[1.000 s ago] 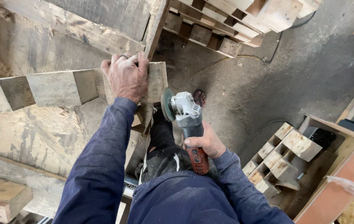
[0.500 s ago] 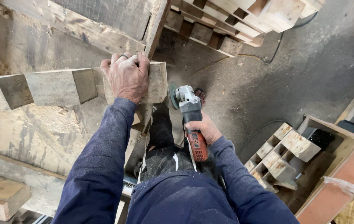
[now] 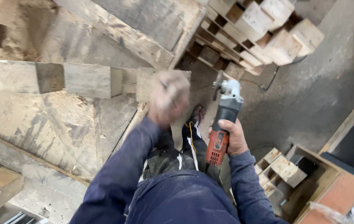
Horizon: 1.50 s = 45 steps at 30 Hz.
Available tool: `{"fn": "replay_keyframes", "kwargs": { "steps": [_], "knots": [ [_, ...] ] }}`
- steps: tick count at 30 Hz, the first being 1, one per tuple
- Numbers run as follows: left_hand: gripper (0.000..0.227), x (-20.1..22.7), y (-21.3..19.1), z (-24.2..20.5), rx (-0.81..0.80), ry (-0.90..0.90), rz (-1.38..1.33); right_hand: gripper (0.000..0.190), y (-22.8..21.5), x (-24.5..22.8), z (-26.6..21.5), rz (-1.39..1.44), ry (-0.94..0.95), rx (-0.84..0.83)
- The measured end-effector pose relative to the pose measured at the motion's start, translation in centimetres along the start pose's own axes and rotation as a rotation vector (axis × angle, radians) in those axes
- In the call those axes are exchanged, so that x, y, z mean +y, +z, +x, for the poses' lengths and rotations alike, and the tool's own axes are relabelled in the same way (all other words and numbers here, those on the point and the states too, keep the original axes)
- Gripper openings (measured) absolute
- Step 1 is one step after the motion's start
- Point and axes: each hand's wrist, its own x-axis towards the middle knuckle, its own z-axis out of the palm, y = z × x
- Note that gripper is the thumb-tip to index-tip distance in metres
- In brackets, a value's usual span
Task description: The person uses an angle grinder with a sanding disc to smooth the surfaces of small wooden blocks placed on a workbench. They reposition the blocks to sand different faces and edges, then place the finished pieces aside.
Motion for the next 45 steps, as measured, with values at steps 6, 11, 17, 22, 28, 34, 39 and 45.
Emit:
{"fn": "replay_keyframes", "kwargs": {
  "steps": [6,11,17,22,28,34,39,45],
  "knots": [
    [0.071,7.2,-2.9,-8.0,-0.413,-0.035,-0.413,0.043,3.2,-2.2,0.8,0.106,-0.009,-0.018],
    [0.066,5.8,-4.5,-8.6,-0.341,-0.002,-0.319,0.044,7.2,-2.2,0.9,0.085,-0.18,-0.046],
    [0.068,3.5,-7.5,-7.6,-0.254,0.03,-0.337,0.048,11.9,-2.3,1.3,0.097,-0.207,-0.074],
    [0.066,2.7,-9.3,-8.3,-0.229,-0.037,-0.401,0.049,13.7,-1.2,1.4,0.111,-0.196,-0.047],
    [0.066,1.8,-10.2,-9.3,-0.211,-0.022,-0.252,0.051,16.0,-0.1,1.3,0.092,-0.306,-0.058],
    [0.076,-1.3,-11.7,-8.9,-0.276,0.081,-0.322,0.05,17.9,0.5,0.5,0.036,-0.377,-0.067],
    [0.097,-10.9,-15.2,-5.7,-0.363,-0.025,0.236,0.049,18.6,1.5,-0.4,-0.028,-0.322,-0.016],
    [0.131,-18.7,-16.3,-1.3,-0.639,0.038,0.739,0.046,19.2,1.9,-0.5,-0.001,-0.242,0.014]
  ]
}}
